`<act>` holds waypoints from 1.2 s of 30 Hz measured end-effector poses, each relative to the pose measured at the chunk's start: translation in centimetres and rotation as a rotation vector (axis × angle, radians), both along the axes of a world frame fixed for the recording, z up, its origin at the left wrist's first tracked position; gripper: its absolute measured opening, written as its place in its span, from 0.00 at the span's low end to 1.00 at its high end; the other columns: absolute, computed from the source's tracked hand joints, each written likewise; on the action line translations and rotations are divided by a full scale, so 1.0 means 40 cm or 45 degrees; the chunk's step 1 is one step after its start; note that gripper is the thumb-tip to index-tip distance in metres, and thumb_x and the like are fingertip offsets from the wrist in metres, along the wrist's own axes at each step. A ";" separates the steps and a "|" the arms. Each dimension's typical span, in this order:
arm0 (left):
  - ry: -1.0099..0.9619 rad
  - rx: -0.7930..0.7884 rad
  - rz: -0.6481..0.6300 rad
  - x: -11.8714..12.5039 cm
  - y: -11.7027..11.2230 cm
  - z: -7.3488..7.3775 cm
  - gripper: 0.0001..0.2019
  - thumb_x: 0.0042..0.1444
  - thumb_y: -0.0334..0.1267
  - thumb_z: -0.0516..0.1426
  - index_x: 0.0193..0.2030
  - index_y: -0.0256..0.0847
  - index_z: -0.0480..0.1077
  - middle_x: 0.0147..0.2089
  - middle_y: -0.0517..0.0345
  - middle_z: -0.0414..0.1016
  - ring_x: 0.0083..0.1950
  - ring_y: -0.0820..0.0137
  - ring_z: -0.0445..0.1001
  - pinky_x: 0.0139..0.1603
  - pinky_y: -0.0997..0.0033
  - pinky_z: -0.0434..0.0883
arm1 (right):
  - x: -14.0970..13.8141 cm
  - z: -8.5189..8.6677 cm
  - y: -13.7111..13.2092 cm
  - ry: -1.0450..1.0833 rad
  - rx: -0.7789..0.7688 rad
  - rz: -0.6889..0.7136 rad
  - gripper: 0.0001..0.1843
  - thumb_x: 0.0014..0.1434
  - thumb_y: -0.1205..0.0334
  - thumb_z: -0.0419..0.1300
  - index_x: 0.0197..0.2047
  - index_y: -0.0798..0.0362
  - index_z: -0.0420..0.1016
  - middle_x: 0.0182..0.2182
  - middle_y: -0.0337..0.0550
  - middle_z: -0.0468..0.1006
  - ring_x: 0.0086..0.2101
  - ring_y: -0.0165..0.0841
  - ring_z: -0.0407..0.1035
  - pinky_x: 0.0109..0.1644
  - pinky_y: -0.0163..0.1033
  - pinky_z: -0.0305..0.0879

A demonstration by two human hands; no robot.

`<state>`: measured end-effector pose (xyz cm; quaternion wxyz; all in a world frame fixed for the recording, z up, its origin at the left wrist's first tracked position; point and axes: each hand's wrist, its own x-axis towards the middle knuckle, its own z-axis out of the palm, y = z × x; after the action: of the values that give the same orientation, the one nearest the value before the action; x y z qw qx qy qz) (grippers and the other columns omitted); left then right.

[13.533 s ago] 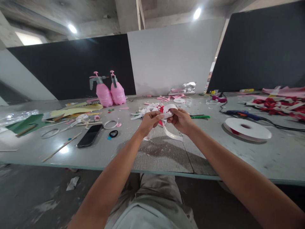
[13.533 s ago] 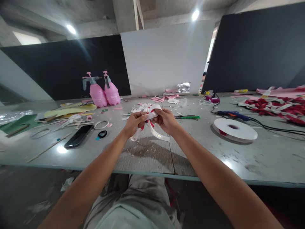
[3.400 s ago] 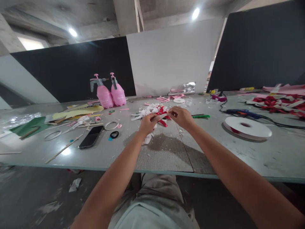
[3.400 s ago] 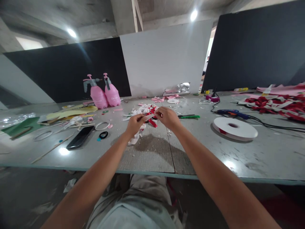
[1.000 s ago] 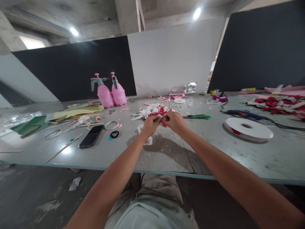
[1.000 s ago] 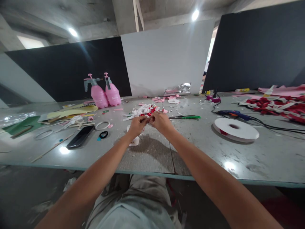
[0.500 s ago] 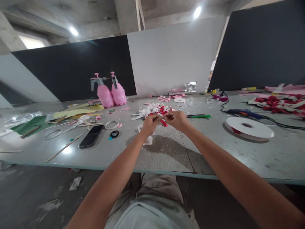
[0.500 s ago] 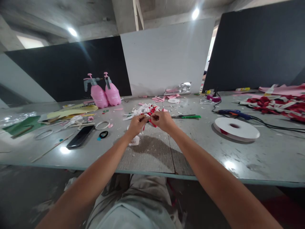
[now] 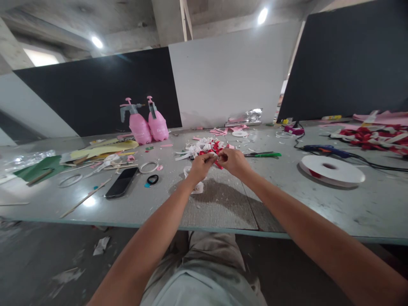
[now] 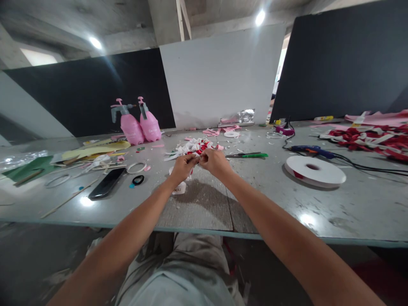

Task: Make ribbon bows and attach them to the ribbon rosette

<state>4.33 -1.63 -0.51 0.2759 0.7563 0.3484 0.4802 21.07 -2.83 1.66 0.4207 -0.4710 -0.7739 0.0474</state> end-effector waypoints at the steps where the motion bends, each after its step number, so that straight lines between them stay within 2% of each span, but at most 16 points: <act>1: -0.017 0.003 -0.004 0.000 0.001 0.001 0.18 0.58 0.52 0.56 0.26 0.38 0.66 0.24 0.64 0.58 0.27 0.75 0.56 0.30 0.74 0.56 | 0.004 -0.002 0.002 0.058 -0.016 0.041 0.06 0.48 0.67 0.58 0.29 0.55 0.77 0.23 0.40 0.75 0.25 0.29 0.65 0.31 0.33 0.57; 5: -0.043 0.033 -0.003 -0.004 0.005 0.005 0.19 0.58 0.54 0.55 0.27 0.38 0.67 0.25 0.62 0.60 0.29 0.74 0.58 0.31 0.73 0.58 | 0.022 -0.010 0.013 0.253 -0.108 0.232 0.12 0.55 0.62 0.55 0.34 0.56 0.80 0.22 0.40 0.75 0.24 0.29 0.67 0.29 0.33 0.59; 7: -0.037 0.037 -0.009 -0.006 0.006 0.006 0.20 0.59 0.54 0.55 0.27 0.38 0.66 0.25 0.62 0.60 0.29 0.74 0.58 0.31 0.73 0.58 | 0.029 -0.011 0.015 0.283 -0.134 0.265 0.14 0.56 0.59 0.56 0.35 0.56 0.80 0.22 0.41 0.76 0.24 0.29 0.67 0.29 0.33 0.60; 11: -0.024 0.044 -0.041 -0.004 0.003 0.007 0.19 0.59 0.52 0.55 0.26 0.39 0.64 0.25 0.63 0.58 0.29 0.74 0.57 0.32 0.73 0.58 | 0.032 -0.005 0.013 0.260 -0.114 0.234 0.13 0.54 0.57 0.58 0.32 0.57 0.80 0.22 0.41 0.76 0.24 0.29 0.67 0.30 0.33 0.60; 22: 0.015 -0.008 -0.048 0.002 -0.007 0.007 0.19 0.58 0.52 0.55 0.26 0.38 0.64 0.23 0.64 0.55 0.27 0.75 0.53 0.30 0.73 0.54 | 0.014 -0.005 0.006 -0.026 0.046 0.018 0.07 0.48 0.66 0.58 0.29 0.55 0.77 0.23 0.42 0.76 0.25 0.29 0.66 0.31 0.33 0.58; 28: -0.046 0.049 0.013 -0.005 0.007 0.005 0.20 0.59 0.52 0.54 0.24 0.39 0.63 0.24 0.63 0.59 0.29 0.74 0.58 0.33 0.73 0.58 | 0.021 -0.007 0.008 0.122 -0.011 0.189 0.13 0.56 0.59 0.56 0.36 0.55 0.80 0.24 0.41 0.77 0.25 0.29 0.66 0.31 0.32 0.59; 36: -0.034 0.034 -0.029 -0.003 0.008 0.003 0.19 0.59 0.52 0.55 0.26 0.38 0.65 0.24 0.63 0.58 0.28 0.74 0.57 0.32 0.73 0.57 | 0.017 -0.005 0.005 0.144 -0.057 0.166 0.10 0.50 0.63 0.57 0.32 0.56 0.79 0.22 0.39 0.75 0.24 0.29 0.65 0.30 0.32 0.59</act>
<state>4.22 -1.29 -0.40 0.2760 0.7573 0.3295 0.4917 21.76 -2.64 1.45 0.4491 -0.4255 -0.7767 0.1184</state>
